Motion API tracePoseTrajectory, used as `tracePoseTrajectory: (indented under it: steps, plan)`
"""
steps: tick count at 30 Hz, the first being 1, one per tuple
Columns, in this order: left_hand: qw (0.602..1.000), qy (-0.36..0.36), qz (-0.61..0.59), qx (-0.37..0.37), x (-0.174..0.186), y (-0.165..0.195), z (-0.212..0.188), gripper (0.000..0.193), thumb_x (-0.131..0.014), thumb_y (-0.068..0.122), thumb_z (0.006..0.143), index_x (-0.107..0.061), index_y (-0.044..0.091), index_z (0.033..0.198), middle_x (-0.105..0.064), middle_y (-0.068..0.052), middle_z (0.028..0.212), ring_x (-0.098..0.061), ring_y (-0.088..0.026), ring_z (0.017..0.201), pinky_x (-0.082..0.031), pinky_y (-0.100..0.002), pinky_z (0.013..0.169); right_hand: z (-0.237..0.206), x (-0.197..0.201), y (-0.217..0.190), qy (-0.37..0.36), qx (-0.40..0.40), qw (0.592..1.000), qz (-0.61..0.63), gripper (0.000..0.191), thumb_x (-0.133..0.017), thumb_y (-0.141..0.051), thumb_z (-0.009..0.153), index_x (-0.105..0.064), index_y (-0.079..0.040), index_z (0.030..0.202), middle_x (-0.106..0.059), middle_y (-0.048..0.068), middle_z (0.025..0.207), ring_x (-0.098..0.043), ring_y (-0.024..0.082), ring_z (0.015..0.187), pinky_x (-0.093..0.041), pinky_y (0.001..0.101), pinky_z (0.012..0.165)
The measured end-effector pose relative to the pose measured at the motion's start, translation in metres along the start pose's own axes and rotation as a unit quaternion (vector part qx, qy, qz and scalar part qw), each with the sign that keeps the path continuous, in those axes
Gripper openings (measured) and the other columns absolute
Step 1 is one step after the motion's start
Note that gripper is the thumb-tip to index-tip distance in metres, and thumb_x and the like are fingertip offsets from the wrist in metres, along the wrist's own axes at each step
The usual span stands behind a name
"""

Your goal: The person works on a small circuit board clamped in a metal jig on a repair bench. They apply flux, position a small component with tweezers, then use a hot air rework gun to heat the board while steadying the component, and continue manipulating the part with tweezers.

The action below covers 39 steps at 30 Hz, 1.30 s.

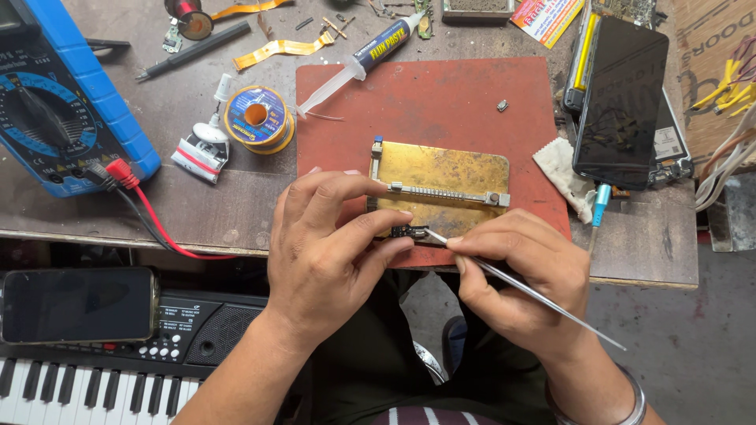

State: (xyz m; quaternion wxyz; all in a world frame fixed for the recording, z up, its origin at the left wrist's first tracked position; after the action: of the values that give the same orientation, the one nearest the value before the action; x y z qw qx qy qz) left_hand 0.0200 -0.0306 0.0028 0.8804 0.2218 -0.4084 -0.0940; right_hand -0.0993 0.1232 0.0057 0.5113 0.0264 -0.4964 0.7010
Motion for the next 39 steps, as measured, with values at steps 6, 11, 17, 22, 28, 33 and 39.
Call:
tracePoseTrajectory:
  steps: [6, 11, 17, 22, 28, 33, 39]
  plan:
    - [1.000, 0.001, 0.001, 0.001, 0.001, 0.003, 0.002, 0.025, -0.085, 0.030, 0.082, -0.077, 0.020, 0.103, -0.063, 0.002, 0.120, -0.055, -0.025, 0.120, -0.043, -0.043, 0.103, -0.001, 0.002, 0.001, 0.008, 0.002, 1.000, 0.008, 0.020, -0.075, 0.004, 0.077, -0.071, -0.002, 0.095, -0.072, 0.009, 0.087, -0.071, 0.019, 0.080, -0.055, 0.0293, 0.071]
    - [1.000, 0.006, 0.007, 0.000, 0.006, 0.009, 0.003, 0.029, -0.084, 0.030, 0.083, -0.077, 0.017, 0.108, -0.063, 0.000, 0.123, -0.055, -0.026, 0.120, -0.044, -0.042, 0.102, -0.004, 0.010, -0.002, 0.040, -0.011, 0.999, 0.032, 0.018, -0.074, 0.002, 0.085, -0.070, -0.001, 0.102, -0.073, 0.009, 0.094, -0.071, 0.019, 0.084, -0.055, 0.0285, 0.076]
    - [1.000, 0.007, 0.012, 0.000, 0.013, 0.017, 0.003, 0.034, -0.084, 0.030, 0.082, -0.077, 0.016, 0.113, -0.062, -0.001, 0.125, -0.056, -0.025, 0.120, -0.046, -0.040, 0.099, -0.009, 0.017, -0.006, 0.053, -0.012, 0.998, 0.034, 0.015, -0.072, 0.001, 0.087, -0.071, 0.000, 0.102, -0.073, 0.010, 0.094, -0.071, 0.017, 0.083, -0.055, 0.0277, 0.075]
    - [1.000, 0.024, -0.001, 0.005, 0.019, 0.024, 0.001, 0.035, -0.086, 0.030, 0.078, -0.077, 0.018, 0.109, -0.062, -0.002, 0.124, -0.056, -0.026, 0.118, -0.047, -0.041, 0.101, -0.019, 0.023, 0.001, 0.082, -0.079, 0.989, 0.100, 0.015, -0.073, -0.004, 0.091, -0.070, 0.000, 0.105, -0.072, 0.006, 0.091, -0.067, 0.009, 0.077, -0.054, 0.0233, 0.068]
    - [0.999, 0.044, -0.008, -0.011, 0.032, 0.036, -0.002, 0.036, -0.087, 0.028, 0.074, -0.076, 0.016, 0.107, -0.062, -0.005, 0.124, -0.055, -0.029, 0.117, -0.047, -0.042, 0.100, -0.024, 0.029, -0.003, 0.093, -0.088, 0.981, 0.149, 0.018, -0.074, -0.006, 0.093, -0.068, 0.001, 0.108, -0.071, 0.004, 0.095, -0.066, 0.008, 0.083, -0.054, 0.0228, 0.073]
    - [0.996, 0.075, -0.001, -0.041, 0.037, 0.045, -0.010, 0.031, -0.086, 0.025, 0.078, -0.075, 0.015, 0.106, -0.064, -0.003, 0.118, -0.058, -0.028, 0.114, -0.047, -0.041, 0.099, -0.027, 0.033, -0.003, 0.095, -0.106, 0.973, 0.183, 0.019, -0.073, -0.006, 0.093, -0.068, 0.001, 0.110, -0.071, 0.004, 0.093, -0.066, 0.007, 0.082, -0.054, 0.0224, 0.072]
    - [0.993, 0.086, 0.011, -0.074, 0.038, 0.053, -0.020, 0.030, -0.080, 0.016, 0.084, -0.073, 0.015, 0.113, -0.073, 0.001, 0.118, -0.060, -0.026, 0.121, -0.046, -0.041, 0.104, -0.030, 0.036, -0.010, 0.087, -0.107, 0.977, 0.162, 0.018, -0.073, -0.007, 0.093, -0.069, 0.001, 0.109, -0.071, 0.003, 0.090, -0.064, 0.006, 0.078, -0.053, 0.0222, 0.068]
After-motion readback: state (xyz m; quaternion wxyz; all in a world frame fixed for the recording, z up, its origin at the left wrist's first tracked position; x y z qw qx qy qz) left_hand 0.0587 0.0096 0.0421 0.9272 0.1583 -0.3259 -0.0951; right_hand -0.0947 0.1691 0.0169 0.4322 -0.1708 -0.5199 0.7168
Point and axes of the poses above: each hand's wrist, its own z-axis towards the middle knuckle, its own x-axis out of the back of the hand, y = z × x, the point moved 6 cm from there along z, towards the middle knuckle
